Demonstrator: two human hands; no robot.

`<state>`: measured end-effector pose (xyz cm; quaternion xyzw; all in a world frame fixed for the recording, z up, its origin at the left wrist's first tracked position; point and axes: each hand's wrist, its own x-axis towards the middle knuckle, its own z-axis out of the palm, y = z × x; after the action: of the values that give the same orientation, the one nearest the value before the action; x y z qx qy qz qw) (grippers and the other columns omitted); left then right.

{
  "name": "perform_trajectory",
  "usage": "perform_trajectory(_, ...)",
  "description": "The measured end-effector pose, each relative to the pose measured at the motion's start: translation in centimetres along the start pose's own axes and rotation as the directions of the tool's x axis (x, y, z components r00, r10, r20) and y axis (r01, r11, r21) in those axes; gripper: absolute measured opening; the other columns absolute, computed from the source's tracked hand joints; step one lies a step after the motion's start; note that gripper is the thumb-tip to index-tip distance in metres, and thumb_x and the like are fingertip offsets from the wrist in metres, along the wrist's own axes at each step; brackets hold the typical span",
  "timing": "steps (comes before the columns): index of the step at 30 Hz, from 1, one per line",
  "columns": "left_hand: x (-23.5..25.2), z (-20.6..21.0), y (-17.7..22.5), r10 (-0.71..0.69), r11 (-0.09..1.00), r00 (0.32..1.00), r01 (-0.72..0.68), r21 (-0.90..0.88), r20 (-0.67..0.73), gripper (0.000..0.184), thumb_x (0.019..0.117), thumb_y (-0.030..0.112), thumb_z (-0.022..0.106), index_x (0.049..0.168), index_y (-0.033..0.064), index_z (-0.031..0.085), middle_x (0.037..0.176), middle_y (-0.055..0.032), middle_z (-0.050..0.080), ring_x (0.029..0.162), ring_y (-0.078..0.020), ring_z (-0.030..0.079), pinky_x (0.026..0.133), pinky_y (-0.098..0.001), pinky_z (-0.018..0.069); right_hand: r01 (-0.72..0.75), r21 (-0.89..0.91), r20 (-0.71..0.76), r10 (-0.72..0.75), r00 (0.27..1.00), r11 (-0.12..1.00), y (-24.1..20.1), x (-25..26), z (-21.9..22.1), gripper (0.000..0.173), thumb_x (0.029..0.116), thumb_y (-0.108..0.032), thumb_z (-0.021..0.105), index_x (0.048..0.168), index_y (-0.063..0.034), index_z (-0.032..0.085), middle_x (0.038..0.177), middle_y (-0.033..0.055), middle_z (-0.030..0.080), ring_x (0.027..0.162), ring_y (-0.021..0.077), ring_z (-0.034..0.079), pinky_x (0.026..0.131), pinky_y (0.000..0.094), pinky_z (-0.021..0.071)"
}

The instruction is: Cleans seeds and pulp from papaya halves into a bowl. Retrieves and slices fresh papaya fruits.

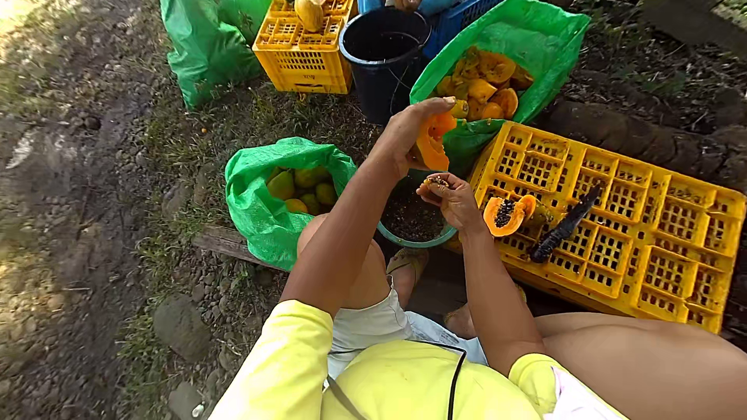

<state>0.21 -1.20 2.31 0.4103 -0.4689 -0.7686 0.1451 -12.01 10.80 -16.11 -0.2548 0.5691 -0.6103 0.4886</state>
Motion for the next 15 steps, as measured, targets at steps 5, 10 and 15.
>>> perform_trajectory(5, -0.2, 1.7, 0.0, -0.064, 0.997, 0.997, 0.065, -0.035, 0.045, 0.036, 0.1019, 0.041, 0.056, 0.118, 0.0101, 0.064, 0.105, -0.013, 0.066, 0.093, -0.025, 0.067, 0.077, -0.0428, 0.0573, -0.211, -0.5, -0.131, 0.168, 0.977, 0.84, 8.6, 3.3, -1.9, 0.023, 0.0977, -0.008, 0.07, 0.116, 0.0063, 0.068, 0.106, 0.0185, 0.071, 0.09, 0.0209, 0.066, 0.086, 0.0401, 0.0549)
perform_trajectory(10, -0.3, 2.2, -0.7, -0.1, 0.995, 0.992, 0.102, -0.014, 0.08, 0.038, 0.102, 0.042, 0.056, 0.123, 0.0112, 0.063, 0.112, -0.013, 0.065, 0.1, -0.0256, 0.065, 0.081, -0.0445, 0.0557, -0.293, -0.544, -0.09, 0.293, 0.952, 0.786, 8.9, 4.0, -2.6, 0.025, 0.0999, -0.001, 0.064, 0.123, 0.0075, 0.065, 0.119, 0.0228, 0.068, 0.107, 0.0255, 0.066, 0.098, 0.0404, 0.0515)
perform_trajectory(15, -0.4, 1.8, -0.7, -0.116, 0.992, 0.992, 0.118, -0.041, 0.04, 0.04, 0.1018, 0.043, 0.057, 0.126, 0.0112, 0.063, 0.117, -0.0141, 0.064, 0.106, -0.027, 0.064, 0.085, -0.047, 0.055, -0.378, -0.717, -0.113, 0.437, 0.892, 0.586, 9.8, 5.3, -3.6, 0.029, 0.1086, -0.017, 0.054, 0.124, 0.0032, 0.067, 0.12, 0.0241, 0.068, 0.108, 0.0346, 0.066, 0.098, 0.0526, 0.05)
